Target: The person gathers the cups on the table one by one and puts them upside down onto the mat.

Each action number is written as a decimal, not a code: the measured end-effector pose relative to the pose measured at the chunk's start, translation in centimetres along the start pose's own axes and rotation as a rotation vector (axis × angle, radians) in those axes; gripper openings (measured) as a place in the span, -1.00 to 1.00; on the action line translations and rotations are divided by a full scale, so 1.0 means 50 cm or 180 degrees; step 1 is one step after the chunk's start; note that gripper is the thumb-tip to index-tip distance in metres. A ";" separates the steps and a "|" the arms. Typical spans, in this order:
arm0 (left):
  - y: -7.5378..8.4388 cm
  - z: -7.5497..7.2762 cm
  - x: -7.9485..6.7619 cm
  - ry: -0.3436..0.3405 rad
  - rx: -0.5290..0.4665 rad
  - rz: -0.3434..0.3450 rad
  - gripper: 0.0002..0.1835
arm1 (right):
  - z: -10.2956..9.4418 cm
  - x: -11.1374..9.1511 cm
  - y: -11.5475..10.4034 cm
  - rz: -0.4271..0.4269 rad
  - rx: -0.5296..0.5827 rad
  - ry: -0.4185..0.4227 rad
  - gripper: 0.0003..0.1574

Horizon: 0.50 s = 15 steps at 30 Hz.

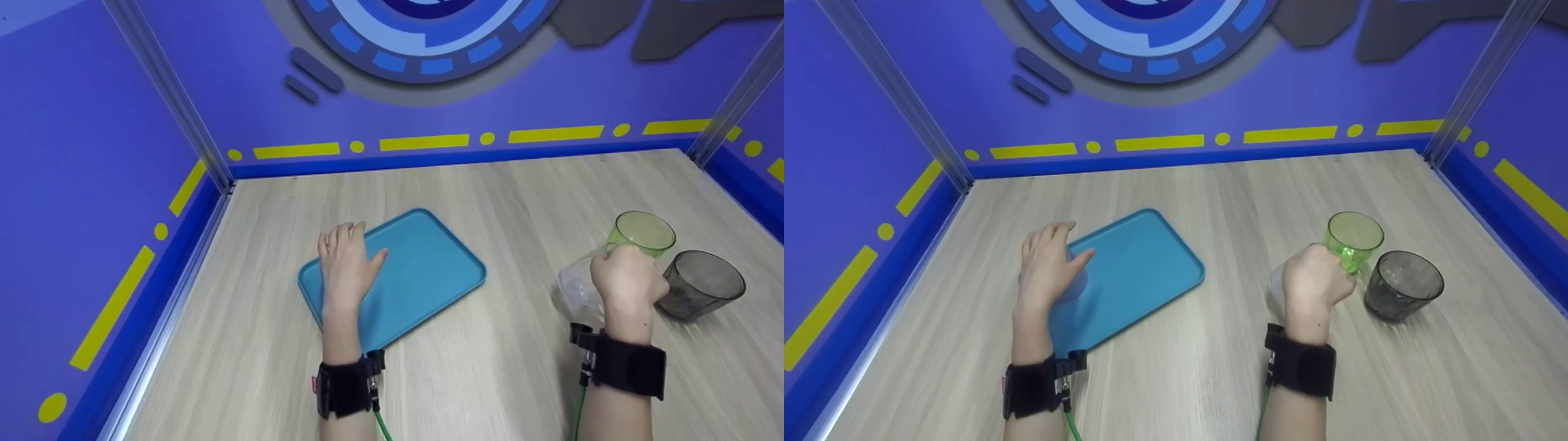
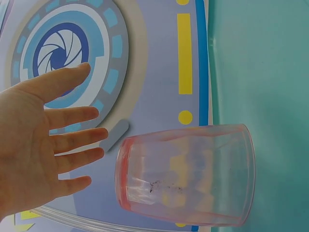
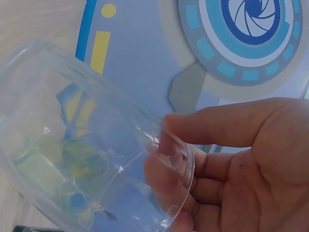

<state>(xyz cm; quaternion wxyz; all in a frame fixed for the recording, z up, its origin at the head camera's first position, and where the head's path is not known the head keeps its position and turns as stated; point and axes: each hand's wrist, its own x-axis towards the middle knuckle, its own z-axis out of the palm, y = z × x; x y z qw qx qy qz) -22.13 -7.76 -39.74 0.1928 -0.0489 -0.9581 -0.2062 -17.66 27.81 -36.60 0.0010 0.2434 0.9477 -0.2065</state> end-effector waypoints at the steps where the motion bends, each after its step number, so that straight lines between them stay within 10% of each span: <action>1: 0.000 0.000 0.000 0.0001 0.0004 -0.0002 -0.39 | 0.000 0.000 -0.001 -0.0003 0.0004 0.0001 -0.69; 15: 0.012 -0.003 -0.001 -0.0029 -0.0073 0.0093 -0.36 | 0.002 -0.005 -0.010 -0.0212 0.0072 0.0121 -0.61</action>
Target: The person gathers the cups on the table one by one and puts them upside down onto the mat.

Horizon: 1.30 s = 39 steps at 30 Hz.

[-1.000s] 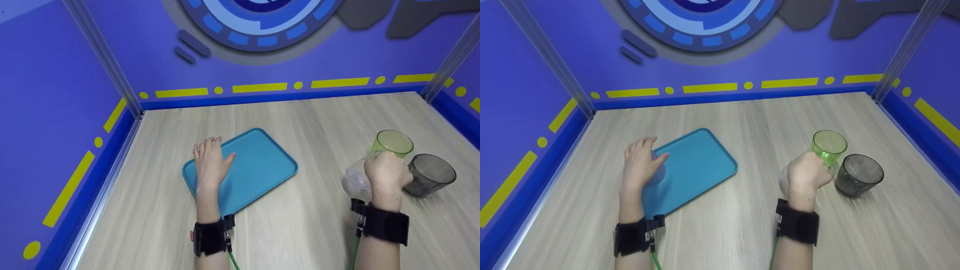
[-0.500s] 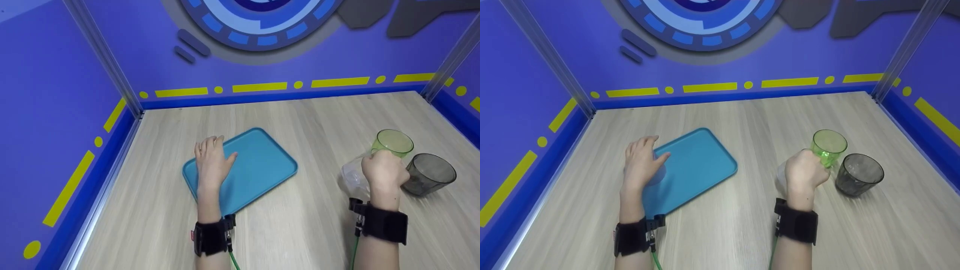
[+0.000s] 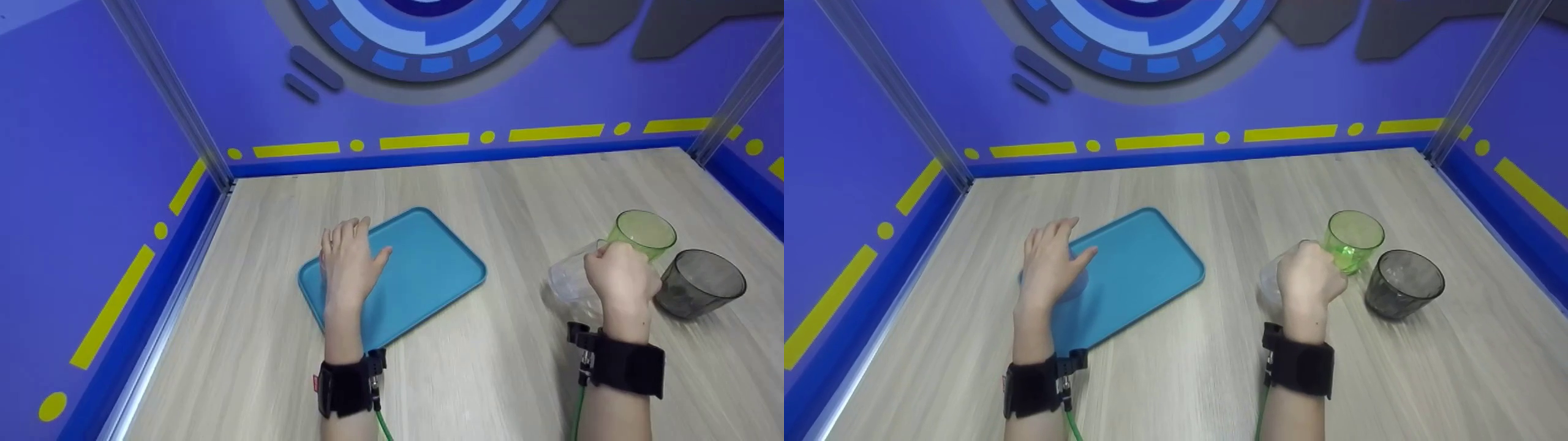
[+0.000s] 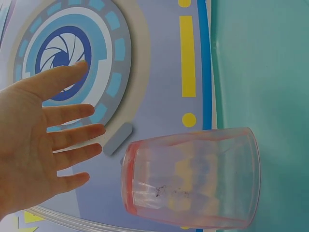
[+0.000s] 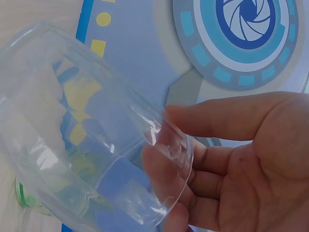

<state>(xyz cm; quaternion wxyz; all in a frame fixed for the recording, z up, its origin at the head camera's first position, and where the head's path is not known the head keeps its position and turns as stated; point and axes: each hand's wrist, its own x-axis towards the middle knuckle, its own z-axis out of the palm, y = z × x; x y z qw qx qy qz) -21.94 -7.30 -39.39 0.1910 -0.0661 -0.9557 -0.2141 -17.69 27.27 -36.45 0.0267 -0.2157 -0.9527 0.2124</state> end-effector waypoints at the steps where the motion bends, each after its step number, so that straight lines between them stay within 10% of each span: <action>1: 0.001 0.000 0.000 -0.0001 -0.0006 0.0009 -0.36 | 0.000 -0.001 -0.001 -0.0018 -0.0006 0.0016 -0.60; 39: 0.024 0.001 -0.003 -0.0189 -0.0062 0.0304 -0.35 | 0.016 -0.008 -0.021 -0.0339 0.0217 0.0215 -0.73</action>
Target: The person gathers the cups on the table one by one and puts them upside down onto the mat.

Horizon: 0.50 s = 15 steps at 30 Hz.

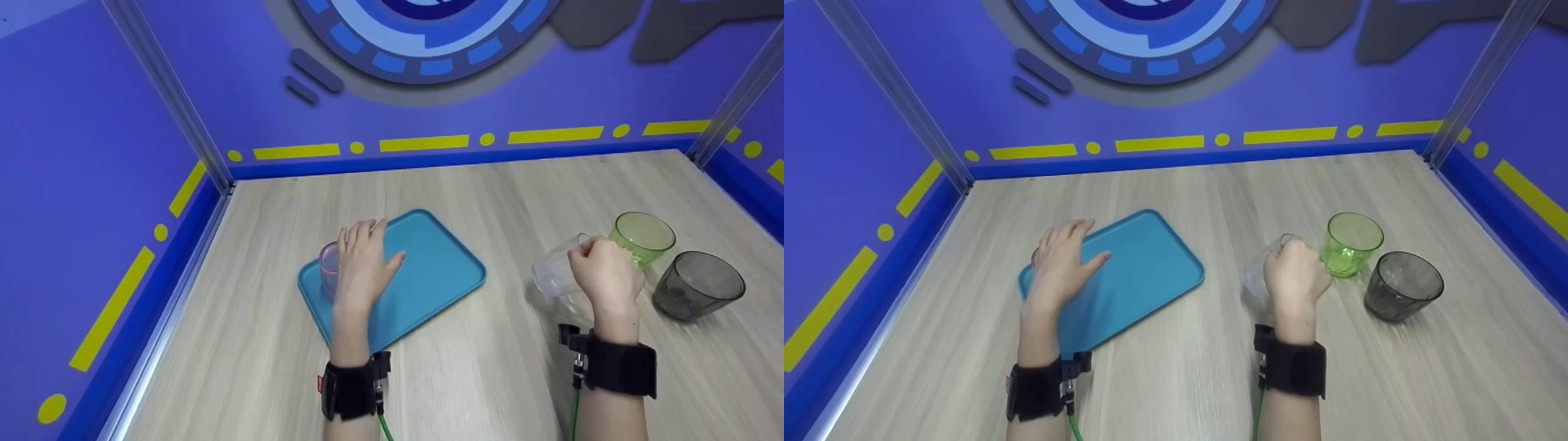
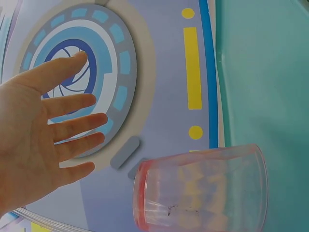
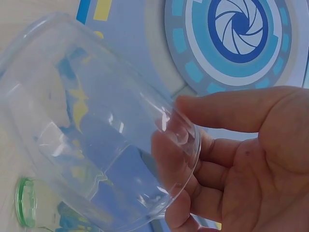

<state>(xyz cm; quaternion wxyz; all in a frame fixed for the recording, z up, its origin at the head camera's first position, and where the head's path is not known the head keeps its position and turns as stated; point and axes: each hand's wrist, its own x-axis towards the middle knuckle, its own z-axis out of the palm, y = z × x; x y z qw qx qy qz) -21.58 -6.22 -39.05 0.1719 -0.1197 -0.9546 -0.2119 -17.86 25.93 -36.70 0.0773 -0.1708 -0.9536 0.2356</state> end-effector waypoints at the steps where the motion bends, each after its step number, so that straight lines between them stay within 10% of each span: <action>1: 0.000 0.000 0.000 -0.0001 -0.0003 0.0001 -0.35 | 0.000 0.000 -0.001 -0.0014 0.0010 0.0005 -0.72; 15: 0.009 -0.002 0.000 0.0006 0.0033 0.0024 -0.35 | 0.006 -0.004 -0.013 -0.0176 0.0155 0.0076 -0.71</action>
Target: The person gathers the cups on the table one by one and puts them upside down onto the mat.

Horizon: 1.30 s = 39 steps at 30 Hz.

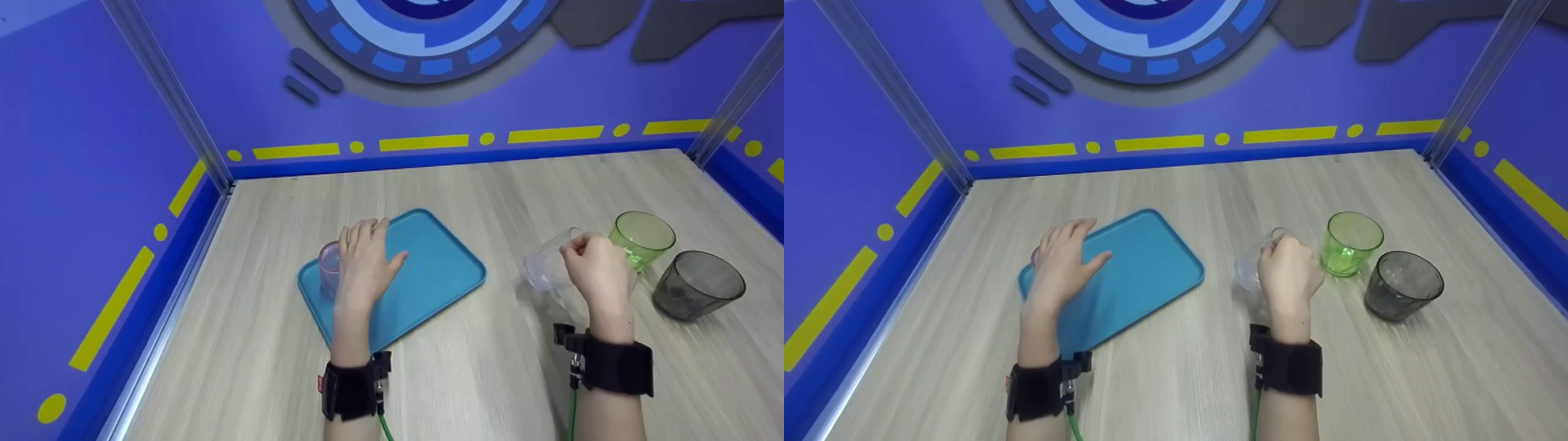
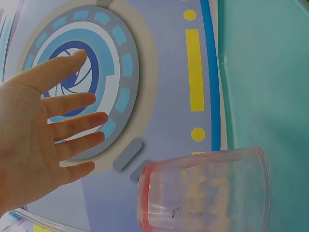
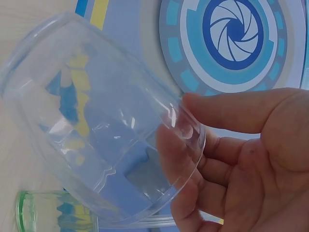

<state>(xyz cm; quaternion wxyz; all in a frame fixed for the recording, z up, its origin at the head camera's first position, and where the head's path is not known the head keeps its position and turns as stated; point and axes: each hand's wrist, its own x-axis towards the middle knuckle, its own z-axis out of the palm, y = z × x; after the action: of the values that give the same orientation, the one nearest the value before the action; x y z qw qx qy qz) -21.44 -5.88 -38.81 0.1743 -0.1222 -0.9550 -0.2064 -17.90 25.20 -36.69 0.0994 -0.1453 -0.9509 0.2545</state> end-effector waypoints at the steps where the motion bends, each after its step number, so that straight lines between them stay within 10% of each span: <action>1: 0.000 0.000 0.000 0.0011 0.0010 0.0005 -0.35 | 0.001 0.000 -0.001 -0.0004 0.0009 0.0004 -0.72; 39: 0.004 0.005 0.000 0.0049 0.0112 0.0117 -0.35 | 0.013 -0.004 -0.022 -0.0156 0.0161 0.0135 -0.70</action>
<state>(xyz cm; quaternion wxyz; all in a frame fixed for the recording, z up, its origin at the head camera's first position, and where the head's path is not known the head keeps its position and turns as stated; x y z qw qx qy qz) -21.44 -5.61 -38.96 0.1875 -0.1351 -0.9547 -0.1873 -18.12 23.94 -36.73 0.1294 -0.1248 -0.9451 0.2729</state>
